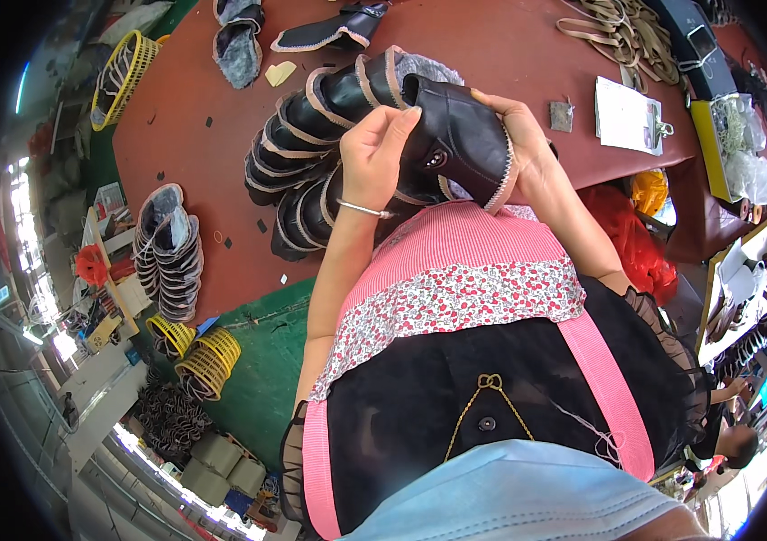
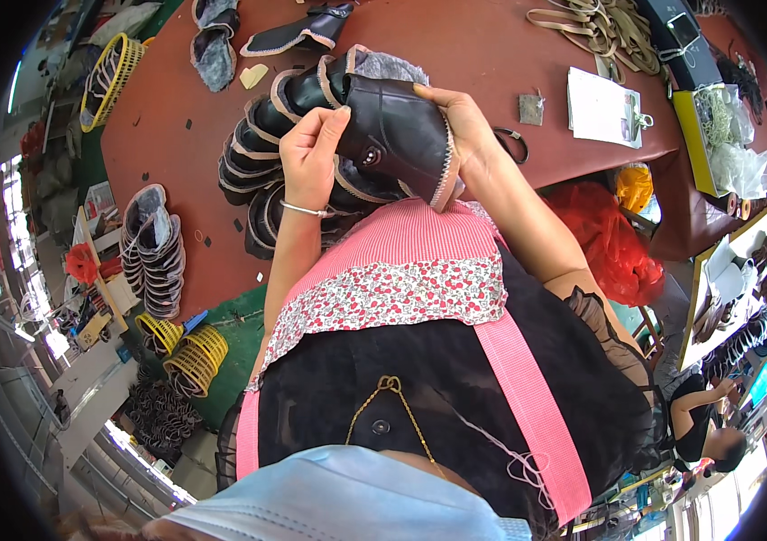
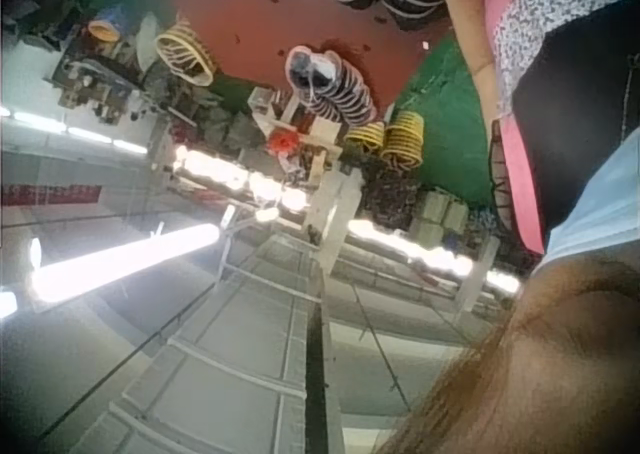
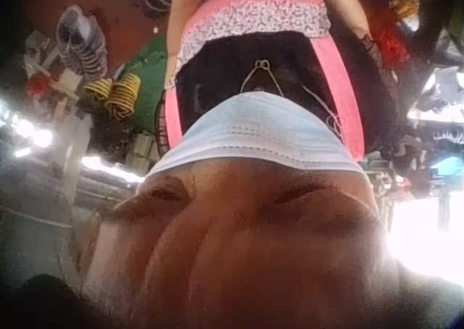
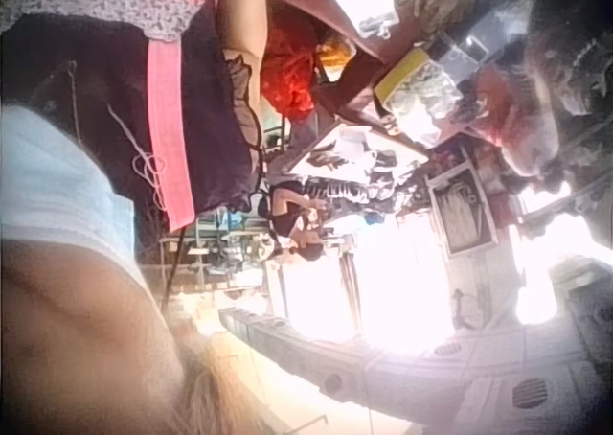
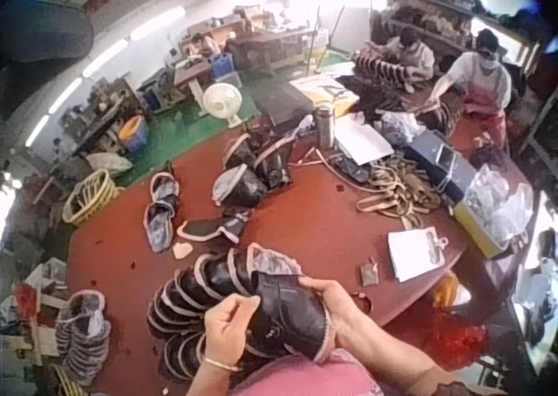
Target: Inspecting and trimming threads from shoe uppers on a factory workbench.
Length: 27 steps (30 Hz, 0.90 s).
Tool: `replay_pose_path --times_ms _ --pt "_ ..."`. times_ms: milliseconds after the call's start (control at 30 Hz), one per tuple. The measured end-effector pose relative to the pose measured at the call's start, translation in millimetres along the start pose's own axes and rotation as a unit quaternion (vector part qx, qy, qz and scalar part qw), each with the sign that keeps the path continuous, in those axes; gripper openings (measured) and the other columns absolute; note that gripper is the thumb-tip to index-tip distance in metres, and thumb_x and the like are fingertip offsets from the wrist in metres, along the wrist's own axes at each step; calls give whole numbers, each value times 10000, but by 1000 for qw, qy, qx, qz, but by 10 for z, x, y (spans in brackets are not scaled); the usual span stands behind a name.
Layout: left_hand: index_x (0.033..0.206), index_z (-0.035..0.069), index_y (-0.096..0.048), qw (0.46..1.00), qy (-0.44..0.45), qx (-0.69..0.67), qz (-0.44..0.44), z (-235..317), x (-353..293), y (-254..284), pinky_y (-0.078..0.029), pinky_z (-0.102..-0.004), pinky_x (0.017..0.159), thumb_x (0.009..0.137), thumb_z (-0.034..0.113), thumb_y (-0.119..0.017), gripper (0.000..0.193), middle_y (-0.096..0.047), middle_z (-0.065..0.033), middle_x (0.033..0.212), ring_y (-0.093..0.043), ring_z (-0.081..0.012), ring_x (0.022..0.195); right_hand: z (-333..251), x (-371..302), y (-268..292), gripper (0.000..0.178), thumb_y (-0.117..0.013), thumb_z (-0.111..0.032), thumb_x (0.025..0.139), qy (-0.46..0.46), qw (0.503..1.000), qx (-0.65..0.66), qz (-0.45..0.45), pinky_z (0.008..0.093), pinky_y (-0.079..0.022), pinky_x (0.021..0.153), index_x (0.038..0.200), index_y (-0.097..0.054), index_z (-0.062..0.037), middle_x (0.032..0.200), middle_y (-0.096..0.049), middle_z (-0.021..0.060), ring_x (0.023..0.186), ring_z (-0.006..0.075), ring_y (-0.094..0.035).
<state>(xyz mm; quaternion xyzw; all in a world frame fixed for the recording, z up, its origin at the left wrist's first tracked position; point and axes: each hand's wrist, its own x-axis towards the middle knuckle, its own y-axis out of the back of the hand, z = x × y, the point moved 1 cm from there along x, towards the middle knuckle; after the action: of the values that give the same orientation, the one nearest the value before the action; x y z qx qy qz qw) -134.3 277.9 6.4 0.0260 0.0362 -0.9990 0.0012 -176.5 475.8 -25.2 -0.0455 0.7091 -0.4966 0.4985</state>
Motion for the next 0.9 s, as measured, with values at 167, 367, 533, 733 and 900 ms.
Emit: replay_pose_path --times_ms 167,367,533,733,900 --pt "759 24 -630 999 -5 -7 48 21 14 -35 -312 -191 566 950 126 -722 236 -528 84 705 -420 -9 640 14 17 7 306 -534 -208 999 81 997 -13 -18 453 -643 764 1173 -595 36 1025 -723 219 818 329 -745" --pt "862 -1 -682 989 -20 143 20 -54 -91 50 -439 -209 665 912 146 -773 180 -627 46 797 -537 -33 739 121 -164 -80 395 -607 -130 983 312 921 -220 -82 309 -555 925 1336 -510 19 1191 -657 116 1029 189 -676" --pt "1068 -32 -726 996 -36 50 68 129 -77 -118 -497 -233 763 921 169 -764 252 -719 -2 946 -607 -64 833 322 -258 -83 485 -585 -81 1013 374 851 -331 -162 312 -481 1019 1460 -409 -7 1284 -600 71 1142 127 -584" --pt "1150 -32 -706 998 -31 16 56 32 -138 -101 -506 -242 811 947 193 -733 303 -740 -35 1009 -631 -74 889 314 -262 -165 448 -654 -149 985 434 767 -458 -119 273 -503 920 1368 -503 26 1216 -638 68 1060 85 -588" --pt "1098 -42 -696 976 -31 208 52 21 -248 -263 -457 -208 719 1018 176 -630 241 -659 21 893 -538 -44 794 246 -88 -106 346 -633 -257 1007 335 905 -260 -24 269 -548 818 1184 -637 41 1015 -714 62 881 107 -662"
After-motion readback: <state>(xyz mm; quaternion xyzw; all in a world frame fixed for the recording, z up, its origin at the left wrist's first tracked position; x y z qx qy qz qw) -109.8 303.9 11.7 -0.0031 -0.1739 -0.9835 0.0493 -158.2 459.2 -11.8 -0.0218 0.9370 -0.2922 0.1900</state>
